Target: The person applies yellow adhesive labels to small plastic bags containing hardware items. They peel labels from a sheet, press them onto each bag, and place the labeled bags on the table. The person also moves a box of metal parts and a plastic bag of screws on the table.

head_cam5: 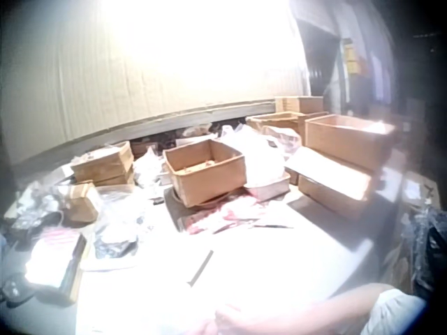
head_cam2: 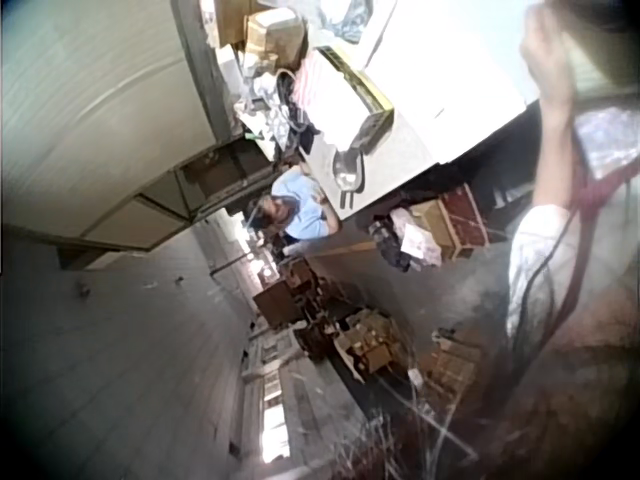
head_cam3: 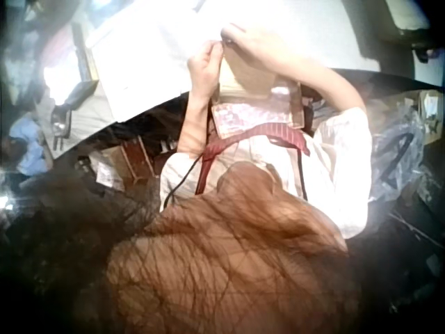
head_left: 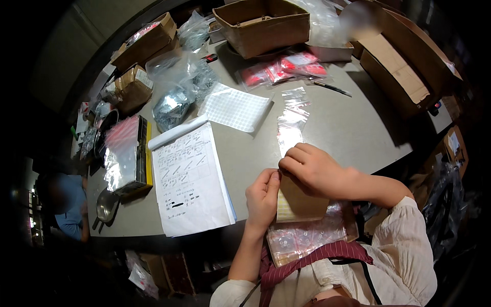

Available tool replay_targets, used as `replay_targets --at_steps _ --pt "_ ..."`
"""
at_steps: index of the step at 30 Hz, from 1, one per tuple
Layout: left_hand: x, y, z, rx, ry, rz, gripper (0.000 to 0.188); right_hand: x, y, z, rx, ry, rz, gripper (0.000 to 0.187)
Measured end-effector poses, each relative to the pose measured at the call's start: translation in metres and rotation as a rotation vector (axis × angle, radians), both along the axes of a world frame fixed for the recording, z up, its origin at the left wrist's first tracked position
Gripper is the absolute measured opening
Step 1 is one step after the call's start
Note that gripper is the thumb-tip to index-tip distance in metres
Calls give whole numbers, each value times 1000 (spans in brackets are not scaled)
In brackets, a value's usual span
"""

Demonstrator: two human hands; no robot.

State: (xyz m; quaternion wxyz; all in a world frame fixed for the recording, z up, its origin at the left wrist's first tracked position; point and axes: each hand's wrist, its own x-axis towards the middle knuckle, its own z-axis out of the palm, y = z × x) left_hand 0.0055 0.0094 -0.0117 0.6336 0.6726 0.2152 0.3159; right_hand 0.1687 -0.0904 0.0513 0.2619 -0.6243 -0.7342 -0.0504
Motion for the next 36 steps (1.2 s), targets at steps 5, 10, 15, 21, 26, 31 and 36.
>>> replay_targets --at_steps 5,10,15,21,26,31,36 --pt "-3 3 -1 -47 21 -22 24 -5 -11 -1 61 -289 164 24" --pt "-2 0 4 -59 60 37 24 54 12 6 -8 472 -78 15" --pt "0 -1 4 19 118 78 23 146 62 -16 -439 550 -311 25" --pt "-2 -2 7 59 113 81 22 157 46 -21 -473 170 -417 43" --pt "-1 -4 9 75 122 63 22 160 21 30 -831 13 -589 53" --pt "0 -2 7 65 96 64 21 155 33 8 -486 621 -248 23" --pt "-3 -2 12 -23 102 55 22 135 53 -21 -281 171 -314 26"
